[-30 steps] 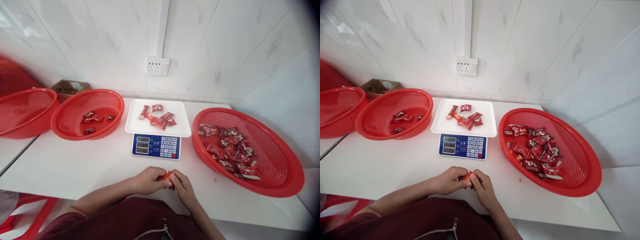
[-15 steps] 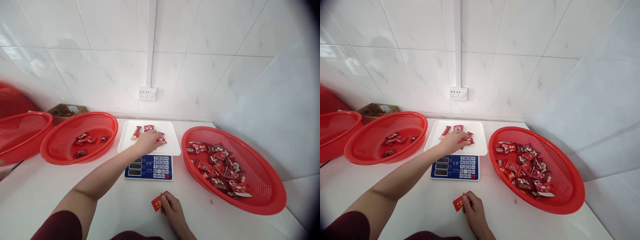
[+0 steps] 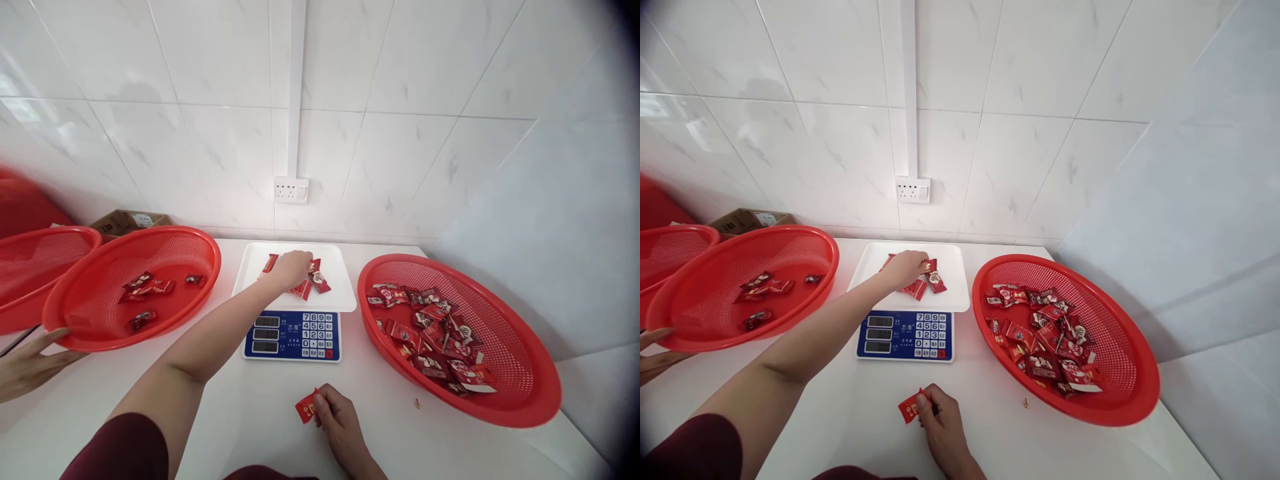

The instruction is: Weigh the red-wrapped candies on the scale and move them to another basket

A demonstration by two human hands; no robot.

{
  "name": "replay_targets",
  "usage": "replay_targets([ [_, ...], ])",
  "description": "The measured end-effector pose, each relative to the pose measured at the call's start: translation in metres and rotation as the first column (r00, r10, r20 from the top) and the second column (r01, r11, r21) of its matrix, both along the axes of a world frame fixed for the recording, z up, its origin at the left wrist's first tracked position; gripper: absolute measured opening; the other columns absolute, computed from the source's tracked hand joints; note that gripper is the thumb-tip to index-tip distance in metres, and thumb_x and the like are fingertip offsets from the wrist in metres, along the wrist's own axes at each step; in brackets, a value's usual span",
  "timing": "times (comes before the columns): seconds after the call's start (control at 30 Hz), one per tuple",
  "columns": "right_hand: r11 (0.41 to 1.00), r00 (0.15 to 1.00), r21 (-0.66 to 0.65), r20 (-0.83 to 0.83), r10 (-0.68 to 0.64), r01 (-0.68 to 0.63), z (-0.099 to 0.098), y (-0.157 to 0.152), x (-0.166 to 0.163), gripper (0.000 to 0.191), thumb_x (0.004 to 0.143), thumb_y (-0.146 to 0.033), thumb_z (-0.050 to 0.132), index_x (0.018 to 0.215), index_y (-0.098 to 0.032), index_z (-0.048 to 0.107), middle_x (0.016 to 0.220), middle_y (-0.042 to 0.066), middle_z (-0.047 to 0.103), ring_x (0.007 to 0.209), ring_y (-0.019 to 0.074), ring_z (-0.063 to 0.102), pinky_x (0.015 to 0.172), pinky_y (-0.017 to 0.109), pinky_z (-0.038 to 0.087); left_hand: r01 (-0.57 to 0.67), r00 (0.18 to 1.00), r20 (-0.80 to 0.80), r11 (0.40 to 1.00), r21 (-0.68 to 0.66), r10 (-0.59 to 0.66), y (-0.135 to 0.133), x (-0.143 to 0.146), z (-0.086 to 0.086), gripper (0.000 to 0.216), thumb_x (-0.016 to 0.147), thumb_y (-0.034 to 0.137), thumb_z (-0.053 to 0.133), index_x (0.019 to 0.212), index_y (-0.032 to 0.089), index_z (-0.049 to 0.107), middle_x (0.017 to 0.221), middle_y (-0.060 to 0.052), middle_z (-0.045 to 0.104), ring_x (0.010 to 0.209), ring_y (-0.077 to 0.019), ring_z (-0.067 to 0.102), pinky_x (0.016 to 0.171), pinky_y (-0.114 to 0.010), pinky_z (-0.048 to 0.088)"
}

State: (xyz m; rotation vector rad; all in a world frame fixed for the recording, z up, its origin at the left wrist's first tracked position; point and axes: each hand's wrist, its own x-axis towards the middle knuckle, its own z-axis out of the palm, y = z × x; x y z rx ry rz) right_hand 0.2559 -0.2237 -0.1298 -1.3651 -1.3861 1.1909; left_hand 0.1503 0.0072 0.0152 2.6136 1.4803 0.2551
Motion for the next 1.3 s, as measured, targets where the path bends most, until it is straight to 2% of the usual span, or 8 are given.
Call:
replay_targets([
  [0.17,1.000,1.000,0.008,0.019,0.016,-0.016,0.000,0.000,0.000,0.042,0.085,-0.053,0.039,0.061,-0.019,0.047,0.052,-0.001,0.050,0.051,0.0125,0.045,0.050,0.024,0.035,-0.045,0.997,0.057,0.999,0.006,0.045,0.002,-0.027,0.006,0.027,0.090,0.028,0.034,0.108,0.023,0.054,0.098,-0.005,0.065,0.088,-0.0189,0.060,0.070,-0.027,0.046],
  [0.33,0.999,0.999,0.026,0.037,0.018,-0.019,0.000,0.000,-0.001,0.041,0.085,-0.052,0.040,0.061,-0.019,0.048,0.054,-0.001,0.051,0.052,0.0127,0.046,0.051,0.024,0.036,-0.072,0.997,0.043,0.996,0.054,0.070,0.010,-0.034,-0.002,0.042,0.083,0.044,0.046,0.117,0.020,0.052,0.120,-0.012,0.053,0.115,-0.0288,0.044,0.090,-0.038,0.040],
  [0.47,1.000,0.999,0.026,0.041,0.016,-0.017,0.002,-0.001,-0.003,0.041,0.086,-0.051,0.040,0.061,-0.019,0.048,0.054,-0.001,0.050,0.052,0.0127,0.045,0.051,0.024,0.036,0.052,0.999,0.002,0.999,0.010,-0.052,0.016,-0.023,-0.012,0.056,0.082,0.056,0.041,0.130,0.026,0.042,0.138,-0.009,0.038,0.130,-0.0308,0.025,0.103,-0.047,0.023],
  [0.67,1.000,0.998,0.020,0.063,0.017,-0.018,0.006,-0.001,-0.003,0.039,0.085,-0.050,0.042,0.064,-0.019,0.052,0.057,-0.001,0.052,0.055,0.0135,0.047,0.054,0.024,0.037,0.195,0.979,-0.055,0.980,-0.031,-0.197,0.013,-0.015,-0.012,0.040,0.084,0.047,0.043,0.112,0.023,0.059,0.123,-0.008,0.053,0.120,-0.0261,0.039,0.102,-0.043,0.026],
  [0.83,0.999,0.995,0.030,0.096,0.028,-0.031,0.005,-0.001,-0.003,0.039,0.085,-0.049,0.042,0.064,-0.019,0.053,0.057,-0.001,0.051,0.054,0.0131,0.046,0.053,0.024,0.036,0.280,0.959,-0.043,0.959,-0.035,-0.282,-0.003,-0.010,-0.014,0.052,0.082,0.057,0.042,0.125,0.029,0.048,0.137,-0.006,0.041,0.130,-0.0293,0.025,0.105,-0.047,0.019],
  [0.93,0.998,0.991,0.041,0.127,0.034,-0.039,0.003,0.000,-0.003,0.038,0.085,-0.049,0.043,0.064,-0.019,0.053,0.056,-0.002,0.049,0.052,0.0128,0.043,0.051,0.023,0.034,0.341,0.937,-0.069,0.939,-0.038,-0.343,-0.014,-0.008,-0.020,0.046,0.083,0.050,0.047,0.123,0.029,0.051,0.130,-0.006,0.048,0.125,-0.0286,0.034,0.105,-0.047,0.018],
  [1.13,0.997,0.987,0.047,0.153,0.051,-0.059,0.002,0.000,-0.004,0.036,0.085,-0.047,0.043,0.064,-0.019,0.053,0.057,-0.001,0.050,0.053,0.0129,0.043,0.051,0.024,0.034,0.228,0.970,0.065,0.970,0.083,-0.234,-0.025,-0.042,-0.011,0.035,0.087,0.044,0.044,0.112,0.025,0.059,0.130,-0.005,0.048,0.125,-0.0240,0.035,0.105,-0.039,0.026],
  [1.3,0.997,0.982,0.032,0.178,0.064,-0.070,0.004,-0.001,-0.002,0.036,0.085,-0.047,0.043,0.065,-0.019,0.053,0.057,-0.001,0.048,0.053,0.0130,0.042,0.051,0.024,0.034,-0.068,0.990,0.129,0.997,0.044,0.062,-0.025,-0.092,-0.007,0.036,0.087,0.036,0.044,0.118,0.021,0.054,0.123,-0.007,0.055,0.111,-0.0226,0.051,0.094,-0.034,0.040],
])
